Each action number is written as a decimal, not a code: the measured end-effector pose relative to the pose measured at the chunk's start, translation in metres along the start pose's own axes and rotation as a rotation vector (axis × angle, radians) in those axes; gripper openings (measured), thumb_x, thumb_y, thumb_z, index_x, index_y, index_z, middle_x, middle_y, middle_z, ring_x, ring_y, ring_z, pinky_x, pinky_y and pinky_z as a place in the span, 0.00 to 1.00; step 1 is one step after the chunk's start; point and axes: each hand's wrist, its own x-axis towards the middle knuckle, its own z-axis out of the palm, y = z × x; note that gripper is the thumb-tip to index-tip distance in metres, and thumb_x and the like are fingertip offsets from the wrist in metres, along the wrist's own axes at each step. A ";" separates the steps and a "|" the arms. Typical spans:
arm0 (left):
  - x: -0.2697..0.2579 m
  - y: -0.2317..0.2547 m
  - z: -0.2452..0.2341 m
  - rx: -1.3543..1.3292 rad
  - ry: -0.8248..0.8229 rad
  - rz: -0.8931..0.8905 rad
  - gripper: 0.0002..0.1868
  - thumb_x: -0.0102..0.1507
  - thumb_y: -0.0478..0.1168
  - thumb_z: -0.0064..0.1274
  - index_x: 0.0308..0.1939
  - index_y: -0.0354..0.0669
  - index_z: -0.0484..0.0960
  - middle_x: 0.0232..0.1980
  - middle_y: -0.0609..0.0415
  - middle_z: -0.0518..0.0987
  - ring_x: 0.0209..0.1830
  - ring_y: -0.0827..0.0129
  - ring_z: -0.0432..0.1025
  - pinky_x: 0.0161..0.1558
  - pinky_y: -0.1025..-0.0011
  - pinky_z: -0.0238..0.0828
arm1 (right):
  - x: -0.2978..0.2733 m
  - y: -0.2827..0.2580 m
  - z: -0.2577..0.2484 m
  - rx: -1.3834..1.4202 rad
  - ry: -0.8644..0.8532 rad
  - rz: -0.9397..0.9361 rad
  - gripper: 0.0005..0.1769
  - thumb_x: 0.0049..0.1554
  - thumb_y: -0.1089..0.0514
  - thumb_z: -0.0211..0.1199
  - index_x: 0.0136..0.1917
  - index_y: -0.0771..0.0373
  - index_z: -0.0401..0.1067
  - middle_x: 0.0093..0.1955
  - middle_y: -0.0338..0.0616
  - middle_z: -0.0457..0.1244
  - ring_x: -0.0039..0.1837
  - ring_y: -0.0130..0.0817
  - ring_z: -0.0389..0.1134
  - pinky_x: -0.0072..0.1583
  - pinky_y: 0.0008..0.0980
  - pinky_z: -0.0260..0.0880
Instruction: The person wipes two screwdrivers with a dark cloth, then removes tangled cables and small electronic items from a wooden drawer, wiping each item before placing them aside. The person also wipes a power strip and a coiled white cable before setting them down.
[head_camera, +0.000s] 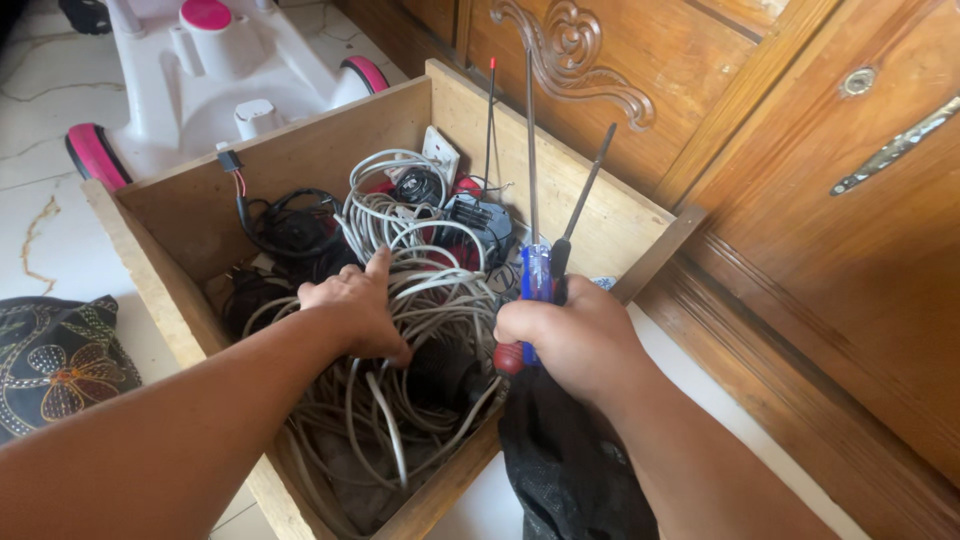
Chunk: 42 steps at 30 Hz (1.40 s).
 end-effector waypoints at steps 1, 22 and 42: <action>-0.001 -0.001 0.001 -0.007 0.004 -0.006 0.69 0.46 0.60 0.71 0.81 0.52 0.43 0.74 0.44 0.67 0.71 0.53 0.68 0.67 0.53 0.65 | -0.001 0.001 -0.001 0.018 0.005 0.001 0.13 0.37 0.56 0.67 0.36 0.65 0.78 0.34 0.45 0.72 0.41 0.35 0.73 0.48 0.32 0.70; -0.072 -0.046 -0.137 -1.603 0.215 0.271 0.14 0.55 0.42 0.57 0.37 0.35 0.84 0.33 0.43 0.85 0.30 0.56 0.81 0.34 0.58 0.81 | -0.054 -0.046 -0.079 0.590 -0.033 0.152 0.14 0.47 0.49 0.62 0.39 0.62 0.74 0.32 0.47 0.66 0.32 0.43 0.65 0.40 0.40 0.68; -0.147 0.260 -0.014 -1.883 -0.202 0.038 0.14 0.44 0.30 0.61 0.32 0.21 0.81 0.30 0.40 0.82 0.22 0.56 0.76 0.24 0.60 0.75 | -0.028 0.137 -0.352 -0.198 0.299 0.037 0.21 0.50 0.67 0.67 0.58 0.68 0.72 0.43 0.64 0.72 0.42 0.55 0.74 0.47 0.51 0.74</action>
